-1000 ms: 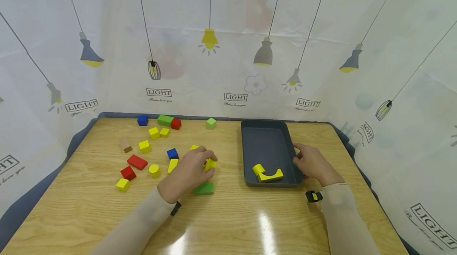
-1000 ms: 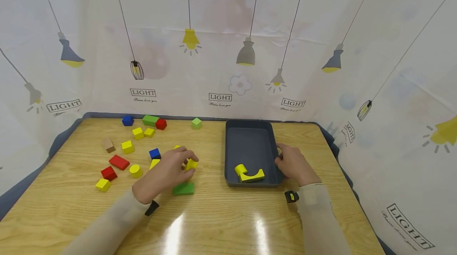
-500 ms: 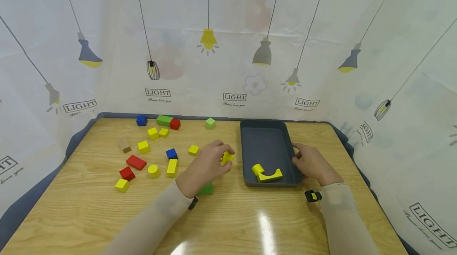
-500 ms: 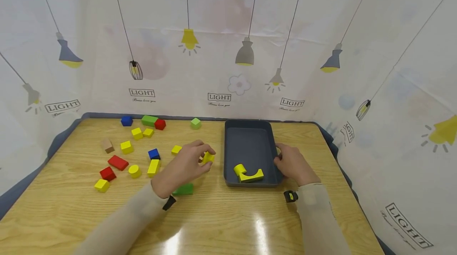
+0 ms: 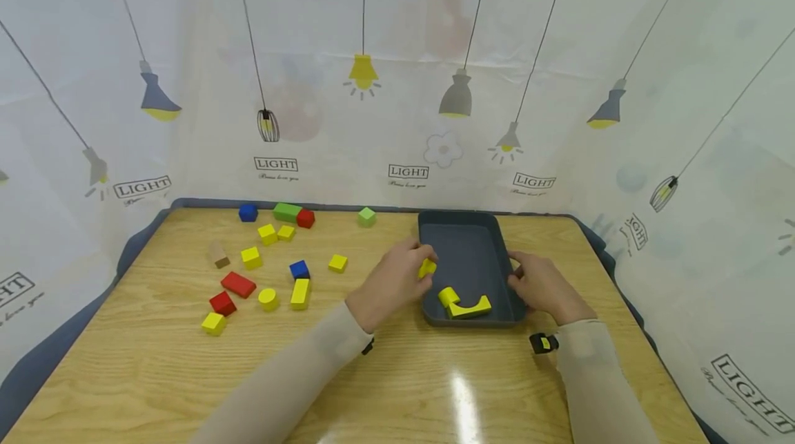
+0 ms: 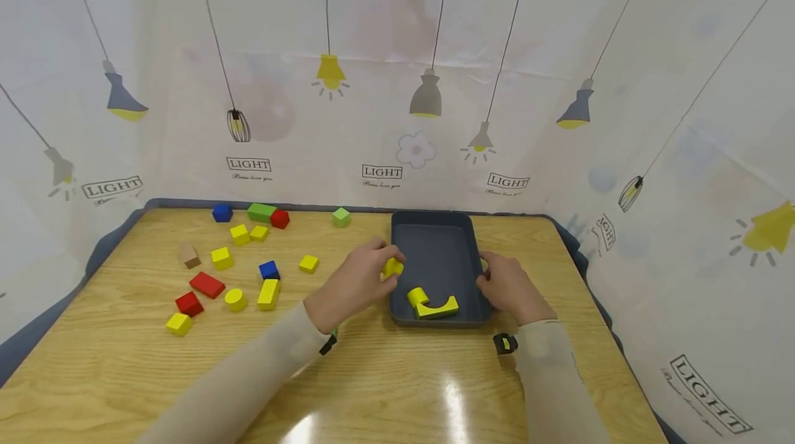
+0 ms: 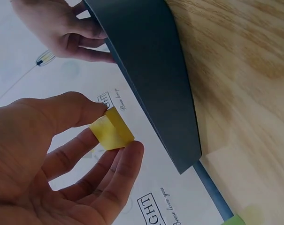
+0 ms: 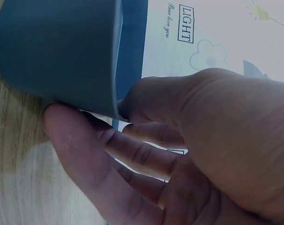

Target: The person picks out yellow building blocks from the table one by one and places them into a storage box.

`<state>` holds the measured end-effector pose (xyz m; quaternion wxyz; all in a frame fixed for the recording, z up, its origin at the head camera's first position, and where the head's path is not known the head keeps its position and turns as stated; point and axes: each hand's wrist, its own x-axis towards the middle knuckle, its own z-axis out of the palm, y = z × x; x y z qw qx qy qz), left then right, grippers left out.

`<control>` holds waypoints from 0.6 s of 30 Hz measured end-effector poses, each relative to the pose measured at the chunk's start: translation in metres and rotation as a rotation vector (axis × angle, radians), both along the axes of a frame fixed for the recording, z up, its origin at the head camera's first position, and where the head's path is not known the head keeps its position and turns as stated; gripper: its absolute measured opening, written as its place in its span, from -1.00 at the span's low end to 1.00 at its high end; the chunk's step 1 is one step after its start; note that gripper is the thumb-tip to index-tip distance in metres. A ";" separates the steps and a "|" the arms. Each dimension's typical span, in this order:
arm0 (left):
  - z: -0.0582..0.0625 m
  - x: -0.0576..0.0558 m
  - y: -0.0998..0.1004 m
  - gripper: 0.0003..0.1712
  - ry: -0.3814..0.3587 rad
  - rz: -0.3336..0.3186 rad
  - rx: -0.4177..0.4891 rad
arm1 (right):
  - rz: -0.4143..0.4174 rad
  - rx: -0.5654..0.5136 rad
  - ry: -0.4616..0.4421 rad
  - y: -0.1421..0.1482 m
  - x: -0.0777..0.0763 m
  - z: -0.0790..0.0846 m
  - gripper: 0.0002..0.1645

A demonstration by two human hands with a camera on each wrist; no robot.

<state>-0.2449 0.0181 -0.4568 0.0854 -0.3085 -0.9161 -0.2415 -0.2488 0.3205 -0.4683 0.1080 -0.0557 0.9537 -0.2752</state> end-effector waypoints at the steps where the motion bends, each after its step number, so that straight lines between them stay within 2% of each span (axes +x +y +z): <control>1: -0.001 -0.001 0.002 -0.68 0.003 -0.001 -0.004 | -0.002 0.003 -0.003 0.000 0.000 0.000 -0.28; 11: -0.012 -0.009 0.019 -0.67 0.028 -0.031 -0.036 | -0.004 0.010 0.005 0.000 0.003 -0.002 -0.28; 18: -0.010 -0.016 0.025 -0.65 0.013 -0.050 -0.069 | 0.007 0.012 0.017 0.000 0.001 0.001 -0.30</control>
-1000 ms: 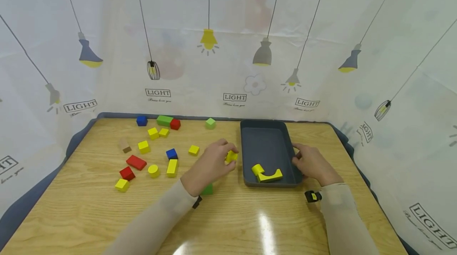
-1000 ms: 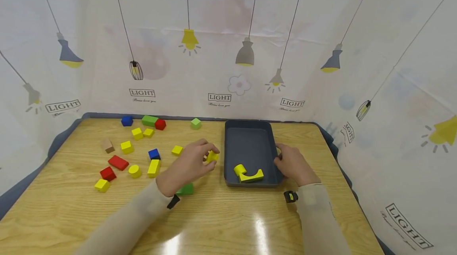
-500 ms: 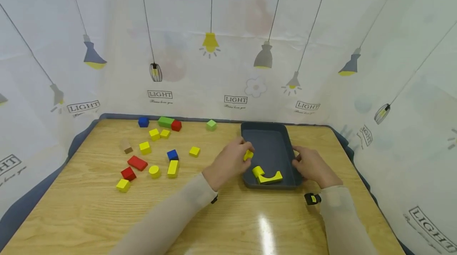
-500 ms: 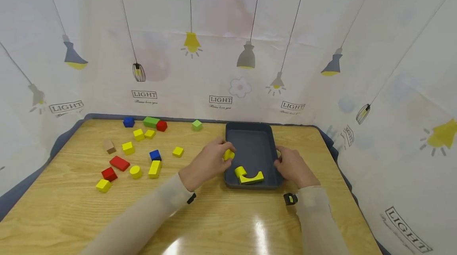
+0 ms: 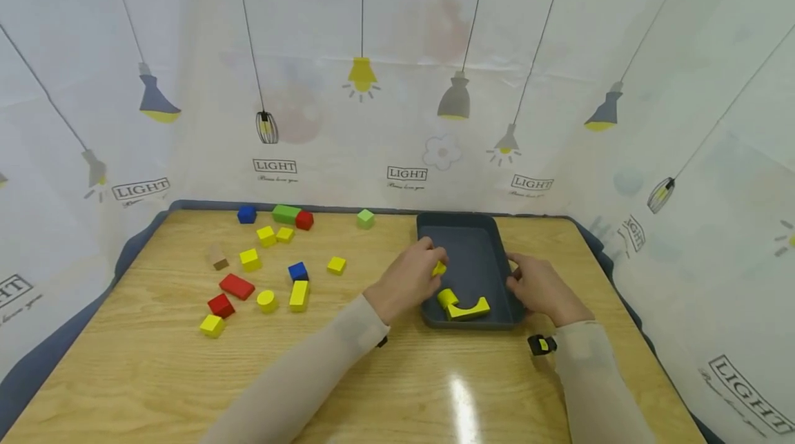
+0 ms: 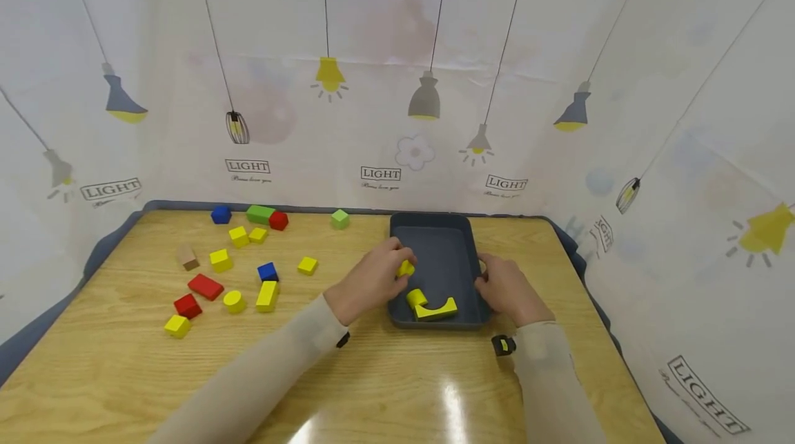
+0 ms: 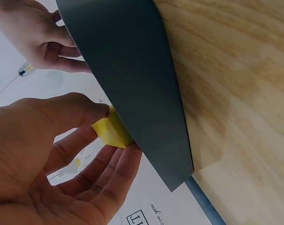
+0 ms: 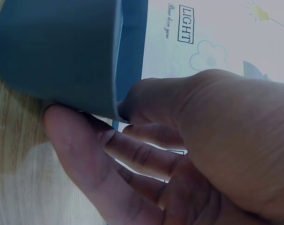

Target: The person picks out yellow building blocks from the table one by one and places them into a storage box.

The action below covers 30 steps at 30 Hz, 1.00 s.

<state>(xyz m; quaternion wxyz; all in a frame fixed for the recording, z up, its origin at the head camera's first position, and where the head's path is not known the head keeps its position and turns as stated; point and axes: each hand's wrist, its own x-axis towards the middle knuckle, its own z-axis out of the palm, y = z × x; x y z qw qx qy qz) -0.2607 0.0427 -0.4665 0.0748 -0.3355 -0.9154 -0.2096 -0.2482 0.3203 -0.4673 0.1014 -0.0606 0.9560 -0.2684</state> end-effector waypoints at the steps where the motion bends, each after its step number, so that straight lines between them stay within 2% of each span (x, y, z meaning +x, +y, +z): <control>1: 0.001 -0.001 0.001 -0.65 -0.008 -0.001 -0.002 | 0.000 0.000 -0.001 -0.001 0.000 0.000 -0.30; 9: 0.000 -0.005 0.005 -0.66 -0.035 0.006 -0.067 | -0.006 0.005 -0.017 -0.005 -0.001 0.004 -0.29; 15: -0.001 -0.004 0.002 -0.65 -0.045 0.023 -0.049 | -0.001 0.019 -0.003 -0.004 -0.001 0.004 -0.29; 22: 0.004 -0.003 -0.011 -0.65 0.022 0.061 -0.039 | 0.020 0.048 0.034 -0.002 -0.002 0.002 -0.31; 30: 0.002 -0.011 -0.030 -0.64 0.056 0.121 -0.036 | 0.034 0.050 0.054 0.000 -0.001 0.000 -0.32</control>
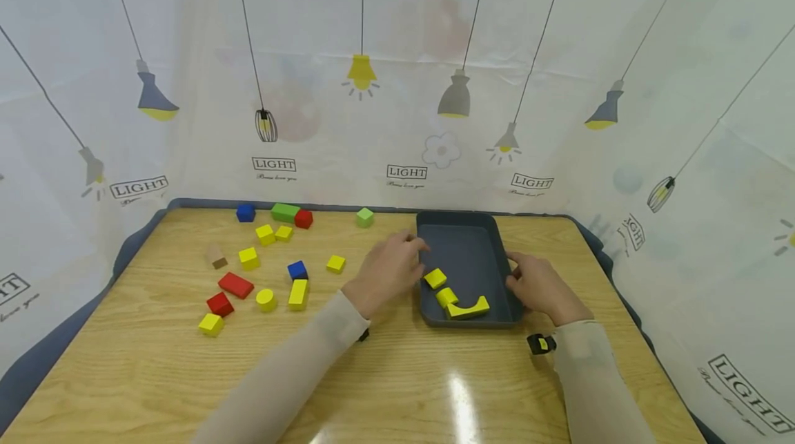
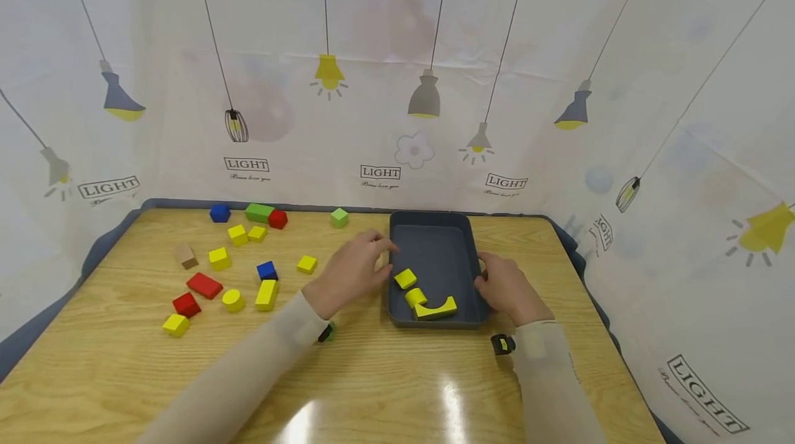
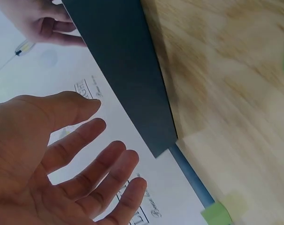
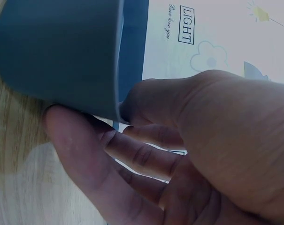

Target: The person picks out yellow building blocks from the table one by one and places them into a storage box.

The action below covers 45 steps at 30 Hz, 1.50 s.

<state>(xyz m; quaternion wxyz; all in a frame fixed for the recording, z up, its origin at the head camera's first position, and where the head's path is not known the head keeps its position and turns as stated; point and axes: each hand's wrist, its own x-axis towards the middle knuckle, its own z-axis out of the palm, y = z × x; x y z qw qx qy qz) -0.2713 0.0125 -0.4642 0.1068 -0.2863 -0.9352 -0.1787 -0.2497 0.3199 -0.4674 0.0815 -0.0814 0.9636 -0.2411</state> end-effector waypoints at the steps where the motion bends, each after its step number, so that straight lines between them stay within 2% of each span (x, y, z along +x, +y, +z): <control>1: 0.000 -0.001 -0.003 -0.64 0.002 0.004 0.002 | 0.000 -0.002 -0.002 0.000 0.000 0.000 -0.32; 5: 0.001 -0.002 -0.015 -0.62 -0.007 0.021 0.004 | -0.005 -0.003 -0.007 -0.001 0.000 0.001 -0.32; 12: 0.000 -0.005 -0.038 -0.61 -0.014 0.095 -0.031 | -0.006 0.002 -0.006 -0.001 -0.001 -0.001 -0.32; 29: -0.009 -0.010 -0.088 -0.60 -0.088 0.182 0.009 | -0.002 -0.003 0.001 0.001 0.000 -0.001 -0.32; 36: -0.013 -0.009 -0.103 -0.61 -0.158 0.217 0.016 | 0.004 -0.006 0.000 0.002 0.000 -0.002 -0.32; 45: -0.016 -0.008 -0.113 -0.61 -0.194 0.220 -0.023 | 0.001 -0.010 -0.010 0.001 0.001 0.000 -0.32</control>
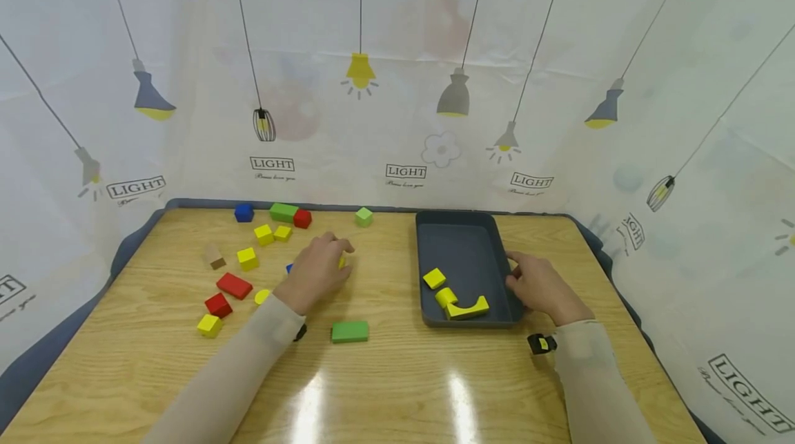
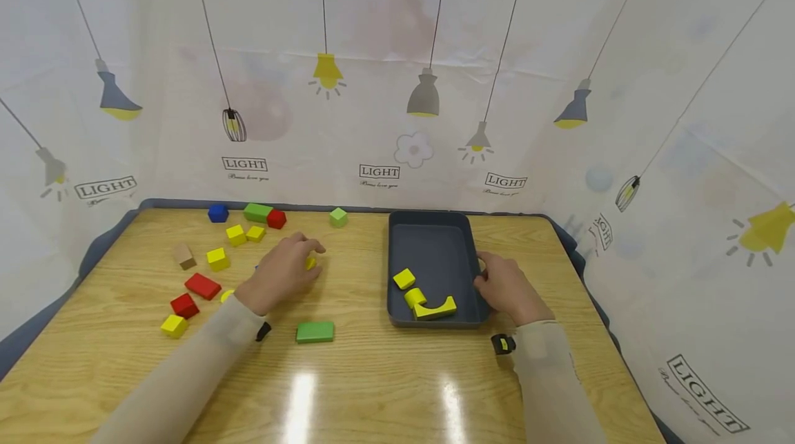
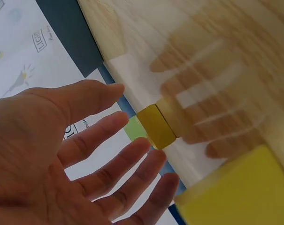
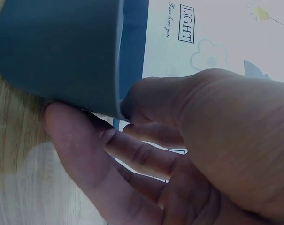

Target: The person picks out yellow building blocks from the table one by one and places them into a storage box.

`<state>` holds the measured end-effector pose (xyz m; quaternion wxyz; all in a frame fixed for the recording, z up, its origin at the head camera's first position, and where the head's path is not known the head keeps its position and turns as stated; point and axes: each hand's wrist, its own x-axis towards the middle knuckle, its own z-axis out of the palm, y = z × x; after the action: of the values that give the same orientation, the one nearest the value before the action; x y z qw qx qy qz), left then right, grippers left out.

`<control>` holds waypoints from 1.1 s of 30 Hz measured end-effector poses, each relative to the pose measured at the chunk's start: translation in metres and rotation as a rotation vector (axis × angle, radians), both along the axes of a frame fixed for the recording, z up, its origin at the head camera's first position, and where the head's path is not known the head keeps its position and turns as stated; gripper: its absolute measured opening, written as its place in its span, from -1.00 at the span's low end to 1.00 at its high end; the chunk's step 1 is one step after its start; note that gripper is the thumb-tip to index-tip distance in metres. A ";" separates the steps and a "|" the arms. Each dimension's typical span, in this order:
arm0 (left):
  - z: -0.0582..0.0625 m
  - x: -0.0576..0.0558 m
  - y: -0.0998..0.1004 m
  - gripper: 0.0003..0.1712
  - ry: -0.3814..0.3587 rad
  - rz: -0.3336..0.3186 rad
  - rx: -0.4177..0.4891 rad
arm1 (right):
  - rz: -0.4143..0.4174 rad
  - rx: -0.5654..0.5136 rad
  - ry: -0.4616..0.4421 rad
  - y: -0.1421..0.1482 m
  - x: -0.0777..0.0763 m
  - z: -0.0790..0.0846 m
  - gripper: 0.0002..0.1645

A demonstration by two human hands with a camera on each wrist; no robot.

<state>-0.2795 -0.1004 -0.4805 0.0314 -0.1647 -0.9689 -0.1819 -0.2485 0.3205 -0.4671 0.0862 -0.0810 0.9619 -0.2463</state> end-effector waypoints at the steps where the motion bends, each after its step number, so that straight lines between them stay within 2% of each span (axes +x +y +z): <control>1: 0.000 0.000 0.000 -0.62 -0.006 0.000 -0.004 | 0.000 0.002 0.000 0.000 0.000 0.000 -0.32; 15: 0.001 0.002 -0.005 -0.69 -0.116 -0.011 0.003 | -0.011 -0.012 -0.011 0.000 0.000 0.000 -0.31; 33: -0.004 -0.001 -0.006 -0.69 -0.105 -0.017 0.011 | 0.008 0.010 0.014 0.001 -0.002 -0.002 -0.32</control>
<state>-0.2803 -0.1060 -0.4841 -0.0200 -0.1630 -0.9668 -0.1958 -0.2505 0.3219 -0.4687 0.0809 -0.0861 0.9634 -0.2406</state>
